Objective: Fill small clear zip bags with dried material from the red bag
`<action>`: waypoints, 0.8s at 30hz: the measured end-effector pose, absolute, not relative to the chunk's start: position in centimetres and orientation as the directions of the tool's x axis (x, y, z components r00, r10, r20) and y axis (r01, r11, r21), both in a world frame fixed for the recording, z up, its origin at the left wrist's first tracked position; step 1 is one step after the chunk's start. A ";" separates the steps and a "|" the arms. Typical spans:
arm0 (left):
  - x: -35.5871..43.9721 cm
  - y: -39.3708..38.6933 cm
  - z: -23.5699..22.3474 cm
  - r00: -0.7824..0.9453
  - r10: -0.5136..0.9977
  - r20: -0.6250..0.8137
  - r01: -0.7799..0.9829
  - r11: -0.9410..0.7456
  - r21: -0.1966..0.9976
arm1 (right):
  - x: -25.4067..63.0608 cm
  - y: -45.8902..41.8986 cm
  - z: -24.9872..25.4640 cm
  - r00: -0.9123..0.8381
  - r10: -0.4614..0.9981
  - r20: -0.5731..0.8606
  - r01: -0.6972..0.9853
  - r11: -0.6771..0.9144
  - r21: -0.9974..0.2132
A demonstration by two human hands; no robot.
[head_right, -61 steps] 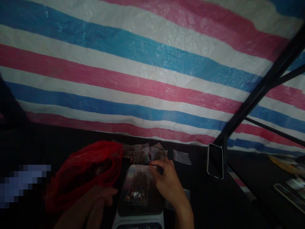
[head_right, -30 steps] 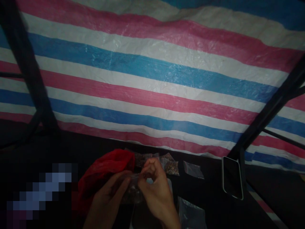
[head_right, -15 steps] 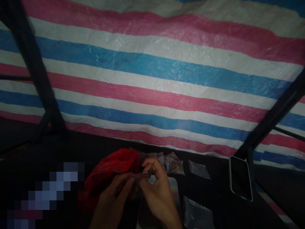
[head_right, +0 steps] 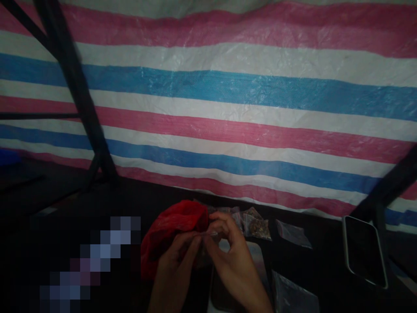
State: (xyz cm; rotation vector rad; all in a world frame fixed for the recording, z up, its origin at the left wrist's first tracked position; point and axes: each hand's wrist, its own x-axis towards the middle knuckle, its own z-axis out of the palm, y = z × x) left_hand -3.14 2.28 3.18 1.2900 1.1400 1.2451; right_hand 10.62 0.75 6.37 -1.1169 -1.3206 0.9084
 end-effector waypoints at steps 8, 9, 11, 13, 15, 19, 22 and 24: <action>-3.1 2.5 3.0 0.004 0.997 0.081 -0.018 -0.080 0.997 | 10.3 1.0 6.2 0.150 0.940 0.306 0.087 0.296 -0.951; -3.1 2.5 3.1 -0.002 0.997 0.078 -0.023 -0.078 0.997 | 10.4 1.1 6.0 0.162 0.941 0.296 0.071 0.288 -0.955; -3.2 2.5 3.1 -0.021 0.997 0.074 -0.035 -0.075 0.997 | 10.6 1.3 5.8 0.180 0.946 0.269 0.041 0.266 -0.963; -3.3 2.6 3.1 -0.051 0.996 0.072 -0.045 -0.075 0.996 | 10.7 1.4 5.7 0.193 0.948 0.252 0.027 0.251 -0.968; -3.4 2.7 3.0 -0.084 0.994 0.071 -0.057 -0.076 0.995 | 10.8 1.5 5.8 0.200 0.947 0.251 0.029 0.250 -0.968; -3.5 3.0 3.0 -0.119 0.992 0.051 -0.080 -0.060 0.995 | 10.6 1.5 6.0 0.199 0.945 0.261 0.014 0.264 -0.964; -3.6 3.1 2.9 -0.127 0.991 0.040 -0.085 -0.051 0.995 | 10.5 1.5 6.0 0.227 0.939 0.257 0.028 0.258 -0.966; -3.6 3.2 2.9 -0.120 0.992 0.041 -0.086 -0.051 0.995 | 10.5 1.5 6.0 0.259 0.926 0.274 0.055 0.269 -0.962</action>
